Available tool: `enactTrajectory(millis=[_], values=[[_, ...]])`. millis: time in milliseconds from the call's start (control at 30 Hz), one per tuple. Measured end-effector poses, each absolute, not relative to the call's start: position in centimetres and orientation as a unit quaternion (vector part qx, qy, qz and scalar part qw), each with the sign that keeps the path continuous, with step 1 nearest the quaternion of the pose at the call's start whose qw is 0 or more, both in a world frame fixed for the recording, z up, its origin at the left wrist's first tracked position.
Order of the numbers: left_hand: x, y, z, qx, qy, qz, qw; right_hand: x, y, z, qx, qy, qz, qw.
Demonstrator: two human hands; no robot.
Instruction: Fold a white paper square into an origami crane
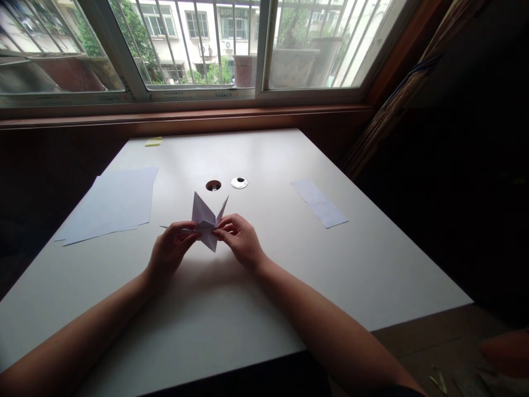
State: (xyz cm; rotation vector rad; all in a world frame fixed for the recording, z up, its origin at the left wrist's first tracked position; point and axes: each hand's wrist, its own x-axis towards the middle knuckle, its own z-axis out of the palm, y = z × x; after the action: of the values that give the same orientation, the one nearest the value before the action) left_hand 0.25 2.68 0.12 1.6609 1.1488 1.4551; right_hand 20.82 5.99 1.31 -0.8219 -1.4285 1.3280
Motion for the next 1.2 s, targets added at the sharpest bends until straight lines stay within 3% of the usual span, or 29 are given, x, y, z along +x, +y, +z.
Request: enactTrajectory(millis=[467, 967, 1200], values=[[0.3, 2.7, 0.4, 0.672, 0.423, 0.524, 0.307, 20.7, 5.8, 0.8, -0.336, -0.609, 0.500, 0.517], [0.2, 2.7, 1.3, 0.778, 0.384, 0.485, 0.116, 20.7, 5.2, 1.6, -0.281, -0.663, 0.498, 0.483], [0.4, 2.5, 1.2, 0.763, 0.368, 0.520, 0.112, 20.7, 5.0, 1.7, -0.259, -0.666, 0.506, 0.483]])
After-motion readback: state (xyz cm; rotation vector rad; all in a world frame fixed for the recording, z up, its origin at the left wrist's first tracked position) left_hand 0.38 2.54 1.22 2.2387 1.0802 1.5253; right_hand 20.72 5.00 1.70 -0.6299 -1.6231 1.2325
